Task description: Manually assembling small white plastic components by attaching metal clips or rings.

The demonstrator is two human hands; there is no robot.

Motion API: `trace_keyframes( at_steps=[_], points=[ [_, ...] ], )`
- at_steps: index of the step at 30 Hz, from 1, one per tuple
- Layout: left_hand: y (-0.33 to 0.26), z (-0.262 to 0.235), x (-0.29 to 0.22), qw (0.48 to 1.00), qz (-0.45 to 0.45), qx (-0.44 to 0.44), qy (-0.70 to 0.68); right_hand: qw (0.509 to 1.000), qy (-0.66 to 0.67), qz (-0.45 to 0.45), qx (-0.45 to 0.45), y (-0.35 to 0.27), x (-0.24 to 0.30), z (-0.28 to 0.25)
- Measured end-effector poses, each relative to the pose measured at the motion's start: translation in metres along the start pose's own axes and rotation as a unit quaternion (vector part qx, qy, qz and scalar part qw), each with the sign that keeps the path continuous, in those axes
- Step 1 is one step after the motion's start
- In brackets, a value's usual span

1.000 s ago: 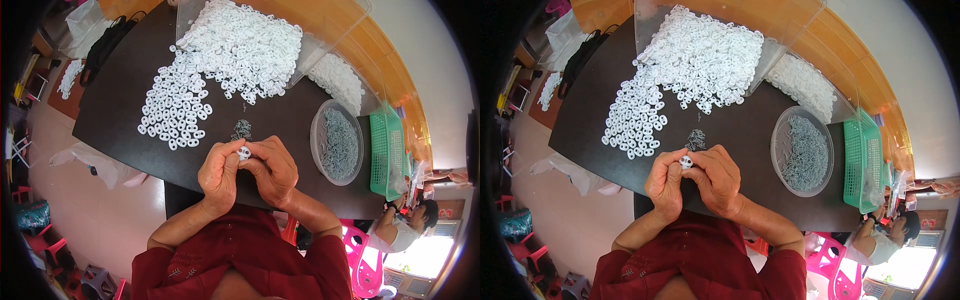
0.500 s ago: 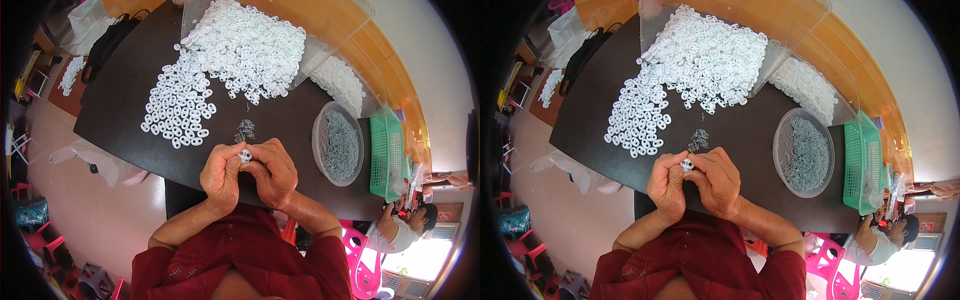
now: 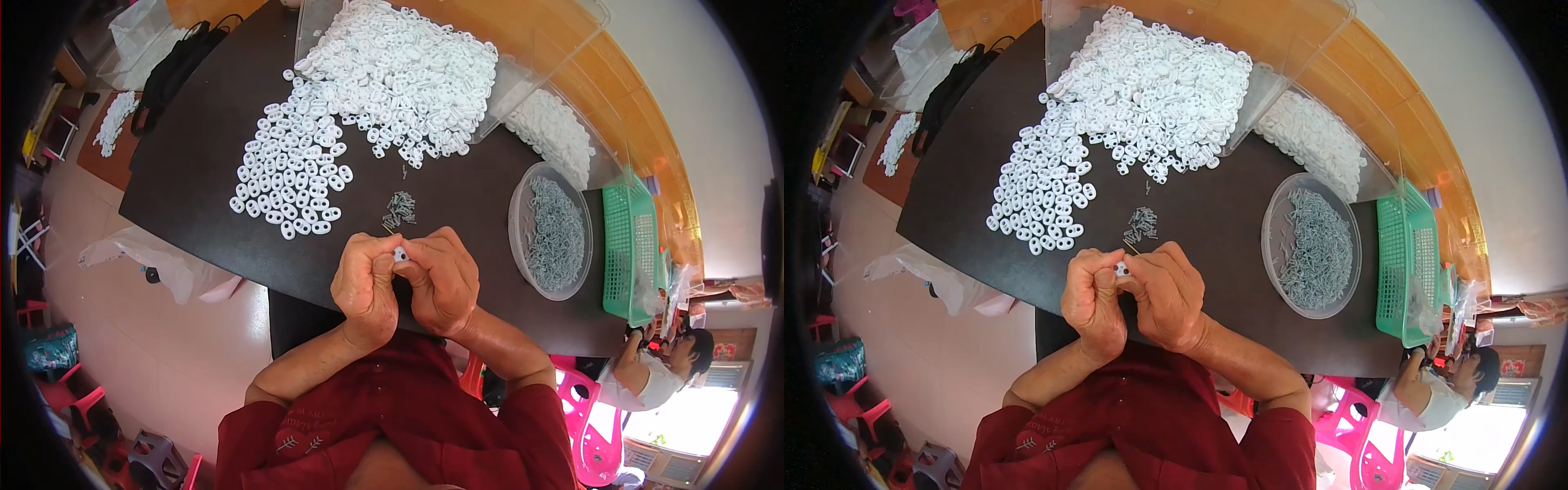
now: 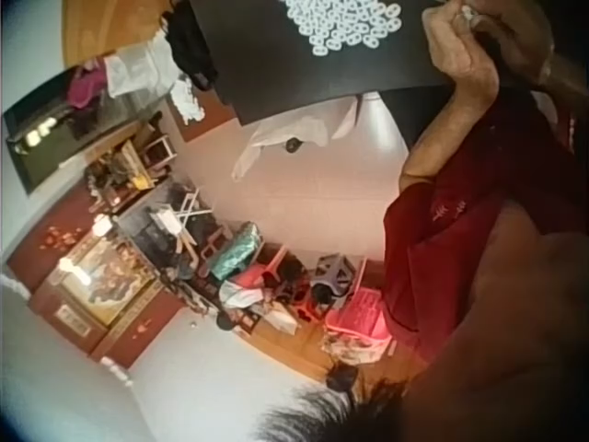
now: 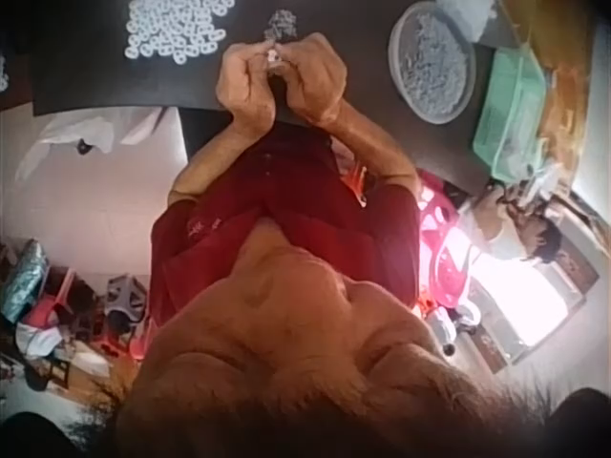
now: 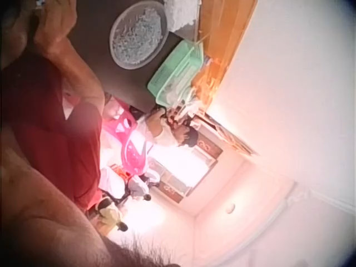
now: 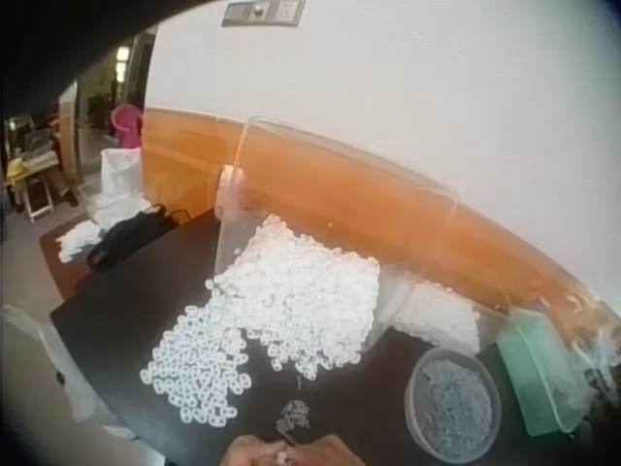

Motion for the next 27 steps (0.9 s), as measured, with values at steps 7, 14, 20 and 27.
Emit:
trace_keyframes(
  at_steps=[7, 14, 20, 27],
  points=[
    [0.005, 0.000, -0.013, 0.999, -0.024, 0.031, 0.034, 1.000, -0.015, 0.019, 0.014, 0.007, 0.001, -0.012],
    [0.015, -0.002, -0.004, 0.990, -0.078, 0.118, 0.012, 0.979, -0.072, 0.189, 0.025, 0.025, -0.021, -0.067],
    [0.043, -0.022, 0.011, 0.987, -0.117, 0.098, 0.042, 0.914, -0.316, 0.216, -0.132, 0.099, -0.121, -0.195],
    [0.074, -0.025, 0.022, 0.961, -0.021, 0.160, 0.225, 0.918, -0.393, 0.035, -0.037, 0.088, -0.133, -0.168]
  ],
)
Point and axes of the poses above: each hand's wrist, its own y-axis towards the middle knuckle, its own z-axis out of the palm, x = y × z, the point moved 3 cm from there along y, towards the middle knuckle, and after that the axes turned 2 degrees about -y, right-handed, at the moved point
